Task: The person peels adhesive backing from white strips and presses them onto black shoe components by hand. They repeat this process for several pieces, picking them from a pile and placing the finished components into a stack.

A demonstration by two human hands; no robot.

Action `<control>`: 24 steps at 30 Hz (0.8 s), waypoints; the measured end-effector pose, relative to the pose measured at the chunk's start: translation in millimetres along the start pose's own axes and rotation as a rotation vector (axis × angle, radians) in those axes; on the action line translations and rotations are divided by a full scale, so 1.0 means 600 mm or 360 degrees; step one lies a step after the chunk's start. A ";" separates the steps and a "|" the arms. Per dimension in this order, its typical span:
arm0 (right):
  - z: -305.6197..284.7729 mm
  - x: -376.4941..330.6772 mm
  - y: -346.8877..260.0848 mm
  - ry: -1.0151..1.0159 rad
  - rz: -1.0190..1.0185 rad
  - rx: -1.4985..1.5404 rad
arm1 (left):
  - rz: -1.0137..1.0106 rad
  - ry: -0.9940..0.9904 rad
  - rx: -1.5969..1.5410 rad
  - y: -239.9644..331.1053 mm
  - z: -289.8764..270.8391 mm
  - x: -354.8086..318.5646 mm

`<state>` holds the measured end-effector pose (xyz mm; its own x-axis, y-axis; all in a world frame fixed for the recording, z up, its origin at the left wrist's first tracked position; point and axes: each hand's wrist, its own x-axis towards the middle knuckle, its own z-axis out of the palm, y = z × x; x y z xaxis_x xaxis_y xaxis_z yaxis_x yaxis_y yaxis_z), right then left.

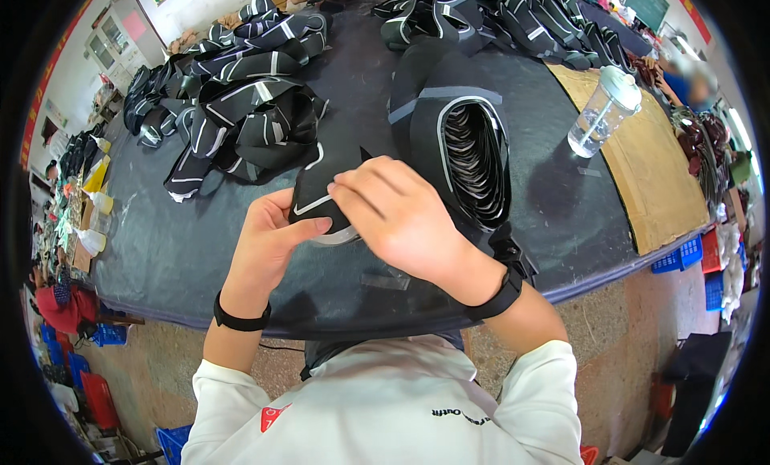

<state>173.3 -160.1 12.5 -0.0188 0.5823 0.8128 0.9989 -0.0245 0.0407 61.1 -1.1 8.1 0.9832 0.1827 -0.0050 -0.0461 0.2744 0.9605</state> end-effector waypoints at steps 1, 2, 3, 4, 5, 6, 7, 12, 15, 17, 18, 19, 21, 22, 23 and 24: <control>0.002 0.001 0.000 0.0016 -0.0056 -0.0014 | -0.0005 0.0004 -0.0005 -0.001 -0.002 -0.003; 0.004 0.001 -0.001 0.0031 -0.0111 -0.0028 | -0.0045 0.0017 -0.0012 -0.001 -0.004 -0.005; 0.003 0.002 0.000 0.0027 -0.0109 -0.0029 | -0.0082 0.0026 -0.0017 0.001 -0.005 -0.006; 0.001 0.002 0.000 -0.0026 -0.0185 -0.0063 | -0.0084 0.0023 -0.0021 0.002 -0.003 -0.007; -0.002 0.002 0.001 -0.0079 -0.0261 -0.0098 | -0.0089 0.0028 0.0018 0.002 0.000 -0.009; -0.006 0.002 0.001 -0.0085 -0.0256 -0.0097 | -0.0097 0.0033 0.0056 0.002 0.003 -0.010; -0.011 0.002 0.000 -0.0159 -0.0279 -0.0118 | -0.0102 0.0031 0.0051 0.003 0.005 -0.010; -0.007 -0.002 0.003 -0.0160 -0.0460 -0.0407 | -0.0052 0.0048 0.0225 0.000 0.017 -0.003; -0.007 -0.006 0.011 -0.0244 -0.0362 -0.0194 | -0.0068 0.0012 0.0308 -0.007 0.013 -0.001; 0.001 -0.010 0.017 -0.0182 -0.0099 0.0037 | -0.0009 -0.0003 0.0489 -0.009 0.016 0.002; 0.001 -0.008 0.015 -0.0181 -0.0106 0.0043 | 0.0052 -0.0007 0.0669 -0.011 0.016 0.003; -0.002 -0.004 0.012 -0.0296 0.0102 0.0149 | 0.0055 0.0004 0.0670 -0.016 0.017 0.004; -0.003 -0.002 0.011 -0.0407 0.0311 0.0249 | 0.0233 0.0138 0.0836 -0.027 0.020 0.008; -0.001 -0.004 0.013 -0.0334 0.0233 0.0232 | 0.0237 0.0133 0.0839 -0.023 0.019 0.009; 0.002 -0.005 0.015 -0.0262 0.0154 0.0216 | 0.0154 0.0102 0.0654 -0.019 0.018 0.011; 0.003 -0.008 0.017 -0.0260 0.0148 0.0217 | 0.0071 0.0080 0.0468 -0.015 0.017 0.011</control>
<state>183.5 -161.5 8.1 0.0701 0.7069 0.7038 0.9928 0.0191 -0.1181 70.0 -12.2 2.1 0.9710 0.2367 0.0323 -0.0287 -0.0190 0.9994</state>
